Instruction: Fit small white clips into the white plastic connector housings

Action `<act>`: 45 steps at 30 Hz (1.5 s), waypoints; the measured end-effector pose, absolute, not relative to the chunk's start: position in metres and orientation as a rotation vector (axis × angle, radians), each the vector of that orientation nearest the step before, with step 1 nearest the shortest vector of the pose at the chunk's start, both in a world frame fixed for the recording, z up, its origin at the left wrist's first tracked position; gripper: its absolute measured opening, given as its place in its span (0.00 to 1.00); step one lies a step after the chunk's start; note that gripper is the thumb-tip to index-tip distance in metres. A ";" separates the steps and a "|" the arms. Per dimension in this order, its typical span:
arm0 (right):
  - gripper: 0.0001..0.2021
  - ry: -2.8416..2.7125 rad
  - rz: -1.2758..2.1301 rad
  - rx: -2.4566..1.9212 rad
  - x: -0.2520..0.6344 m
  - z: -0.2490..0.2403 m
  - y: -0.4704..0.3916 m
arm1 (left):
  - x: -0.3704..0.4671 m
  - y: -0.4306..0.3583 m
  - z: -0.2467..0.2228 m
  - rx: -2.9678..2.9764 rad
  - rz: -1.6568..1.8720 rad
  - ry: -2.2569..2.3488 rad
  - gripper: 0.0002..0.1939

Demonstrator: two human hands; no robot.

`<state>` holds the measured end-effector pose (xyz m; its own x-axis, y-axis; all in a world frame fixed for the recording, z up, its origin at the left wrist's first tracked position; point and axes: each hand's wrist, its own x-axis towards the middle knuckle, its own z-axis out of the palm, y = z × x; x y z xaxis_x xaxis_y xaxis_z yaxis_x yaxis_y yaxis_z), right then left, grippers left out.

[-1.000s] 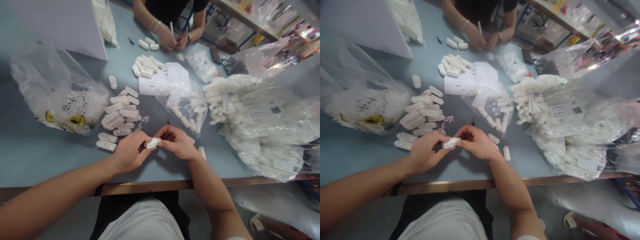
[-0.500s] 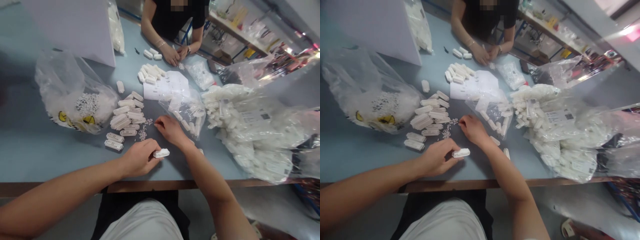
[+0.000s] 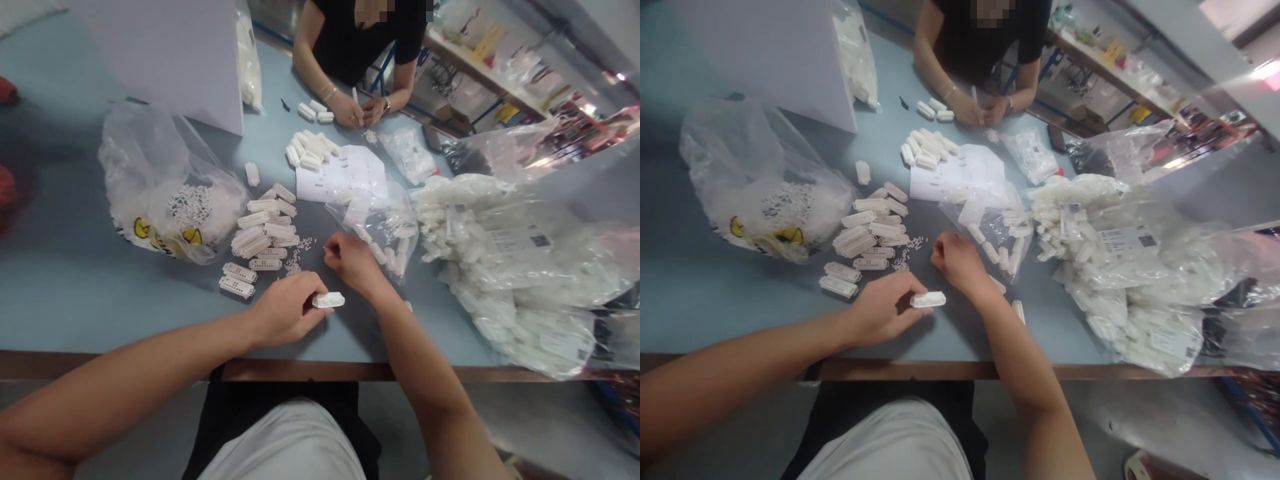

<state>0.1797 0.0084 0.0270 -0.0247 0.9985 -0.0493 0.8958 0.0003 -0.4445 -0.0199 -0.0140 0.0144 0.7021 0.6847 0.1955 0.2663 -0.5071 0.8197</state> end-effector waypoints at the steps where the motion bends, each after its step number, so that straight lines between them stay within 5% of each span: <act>1: 0.04 -1.908 0.558 -1.949 0.185 0.029 0.003 | -0.020 -0.012 0.016 2.056 0.650 0.762 0.06; 14: 0.04 -1.368 1.005 -1.512 0.194 0.040 -0.042 | -0.015 0.001 0.016 1.760 0.646 1.081 0.13; 35: 0.06 -1.742 0.805 -1.410 0.196 0.033 -0.046 | -0.017 0.001 0.013 2.063 0.739 1.037 0.09; 40: 0.03 -1.579 1.118 -1.478 0.198 0.035 -0.044 | -0.020 -0.001 0.007 2.213 0.841 0.892 0.05; 45: 0.14 -1.284 1.497 -1.382 0.199 0.035 -0.043 | -0.021 -0.003 0.004 2.293 0.922 0.765 0.02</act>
<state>0.1987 -0.0430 0.0354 -0.1691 0.9494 -0.2646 0.1169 -0.2473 -0.9619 -0.0206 -0.0030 0.0038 0.6033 0.6726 0.4286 0.2970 -0.6882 0.6619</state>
